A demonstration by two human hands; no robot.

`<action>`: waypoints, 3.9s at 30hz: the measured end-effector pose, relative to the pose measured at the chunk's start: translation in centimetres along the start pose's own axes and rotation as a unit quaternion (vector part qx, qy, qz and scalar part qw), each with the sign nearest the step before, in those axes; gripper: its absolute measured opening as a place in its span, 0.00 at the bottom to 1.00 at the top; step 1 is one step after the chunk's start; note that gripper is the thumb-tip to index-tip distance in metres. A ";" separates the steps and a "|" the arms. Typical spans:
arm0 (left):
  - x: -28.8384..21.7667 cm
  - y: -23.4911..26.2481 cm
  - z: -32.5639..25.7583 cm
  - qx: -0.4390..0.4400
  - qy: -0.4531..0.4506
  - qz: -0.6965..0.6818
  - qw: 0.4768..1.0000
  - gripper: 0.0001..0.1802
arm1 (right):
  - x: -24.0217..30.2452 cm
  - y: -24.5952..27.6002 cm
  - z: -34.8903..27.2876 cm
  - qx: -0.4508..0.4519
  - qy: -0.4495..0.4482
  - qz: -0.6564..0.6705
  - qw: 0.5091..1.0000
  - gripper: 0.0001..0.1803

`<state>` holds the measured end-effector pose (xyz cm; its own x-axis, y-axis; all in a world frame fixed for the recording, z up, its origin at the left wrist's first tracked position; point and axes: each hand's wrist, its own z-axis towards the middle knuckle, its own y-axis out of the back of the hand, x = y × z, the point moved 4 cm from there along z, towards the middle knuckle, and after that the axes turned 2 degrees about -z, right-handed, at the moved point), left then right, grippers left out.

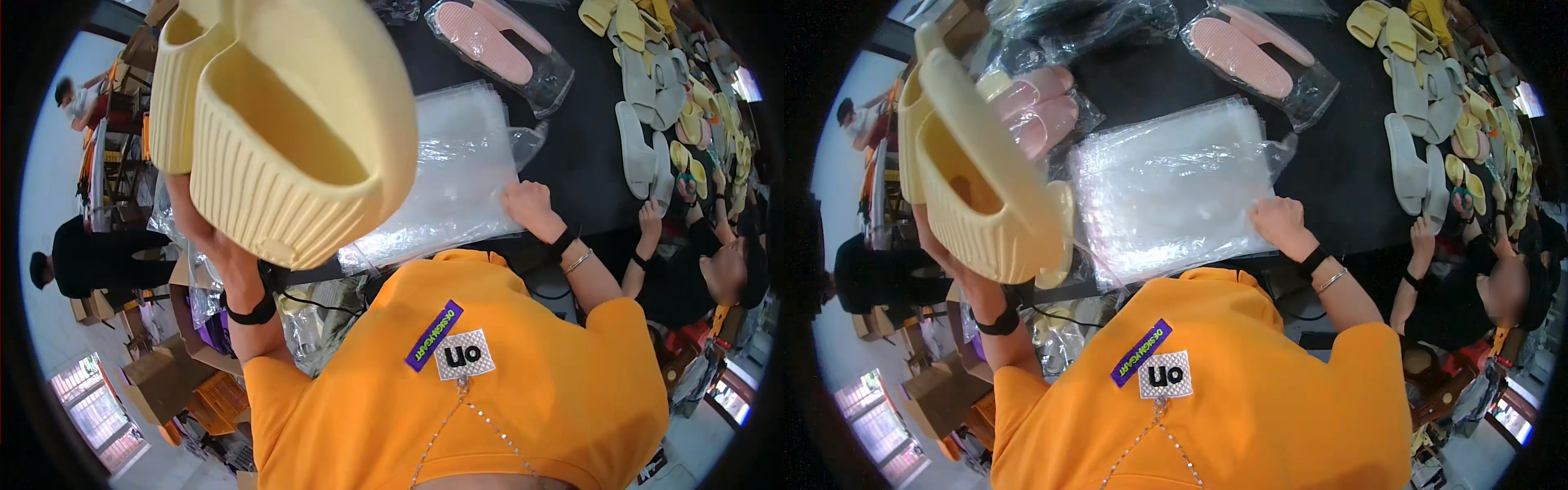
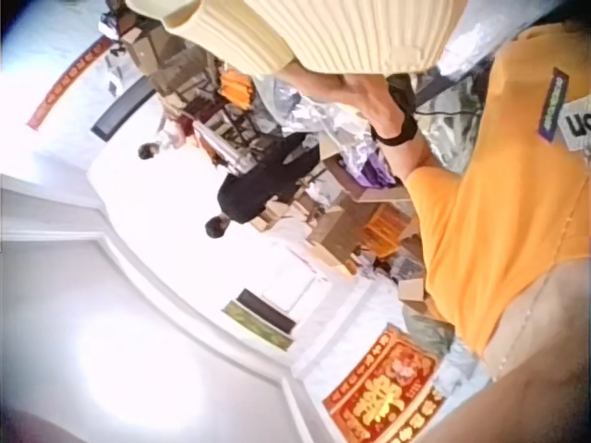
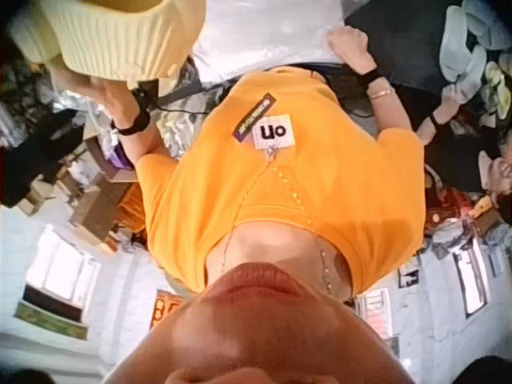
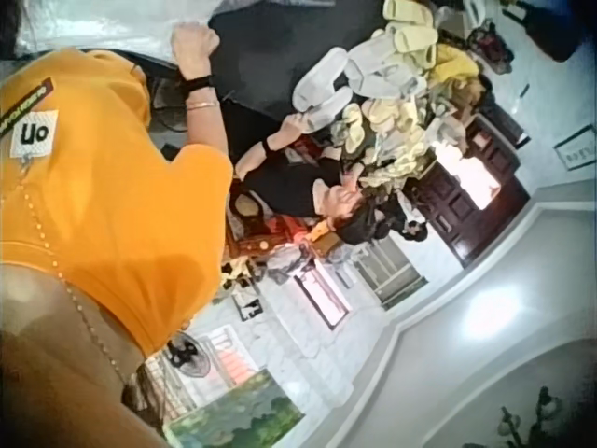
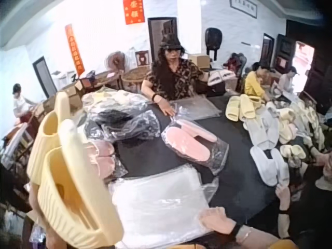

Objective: The person is sorting and placing various styles of plastic slides into clear plastic bags.

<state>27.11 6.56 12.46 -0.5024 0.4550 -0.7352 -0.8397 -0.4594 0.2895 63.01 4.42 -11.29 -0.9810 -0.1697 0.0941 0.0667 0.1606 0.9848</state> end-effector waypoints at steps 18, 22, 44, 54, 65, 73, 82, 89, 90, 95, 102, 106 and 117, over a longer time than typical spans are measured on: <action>10.3 -11.5 -7.8 0.383 -0.010 0.045 0.922 0.11 | -1.9 0.4 6.6 -0.020 -0.156 0.341 0.927 0.17; 17.5 -13.3 -11.4 0.429 -0.030 0.246 0.869 0.07 | -3.9 -4.1 3.6 0.016 -0.172 0.497 0.850 0.17; 20.8 -21.8 -5.4 0.281 -0.027 0.404 0.870 0.11 | -1.3 -6.3 -0.7 0.073 -0.079 0.438 0.893 0.21; 12.6 -21.1 -19.1 0.438 -0.059 0.258 0.859 0.16 | -3.4 -7.9 -1.6 0.085 -0.158 0.538 0.823 0.29; 19.0 -12.1 -17.7 0.332 0.012 0.387 0.860 0.13 | -3.2 -6.0 -2.3 0.019 -0.103 0.489 0.866 0.28; 15.1 -13.9 -16.0 0.329 0.006 0.324 0.887 0.13 | -0.3 -1.2 -2.6 -0.078 0.039 -0.006 0.996 0.38; 16.7 -21.7 -16.6 0.316 -0.006 0.284 0.905 0.21 | 2.2 -6.9 0.5 0.060 0.186 0.063 0.979 0.42; 16.5 -23.4 -15.1 0.322 0.006 0.277 0.905 0.11 | 1.1 -7.4 -0.5 0.037 0.183 0.074 0.980 0.37; 17.2 -24.0 -15.0 0.327 -0.017 0.268 0.906 0.11 | 0.7 -6.7 -0.5 0.034 0.174 0.109 0.978 0.35; 13.5 -22.8 -13.2 0.369 -0.003 0.202 0.907 0.11 | -0.3 1.7 0.6 -0.228 -0.011 0.255 0.940 0.30; 11.0 -23.7 -17.0 0.419 -0.071 0.094 0.901 0.15 | -3.3 0.7 2.2 0.003 -0.001 0.465 0.885 0.27; 11.9 -21.5 -17.7 0.309 0.002 0.090 0.947 0.22 | -5.2 3.4 1.7 -0.047 -0.006 0.439 0.897 0.22; 17.4 -18.8 -21.9 0.356 0.023 0.280 0.891 0.26 | -27.6 18.6 4.3 -0.414 -0.137 0.306 0.846 0.40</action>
<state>38.65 6.37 -19.21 -0.8888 0.2673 -0.3723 -0.3858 0.0024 0.9226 90.58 16.31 3.78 -0.7150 -0.0509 0.6973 0.5702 -0.6196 0.5394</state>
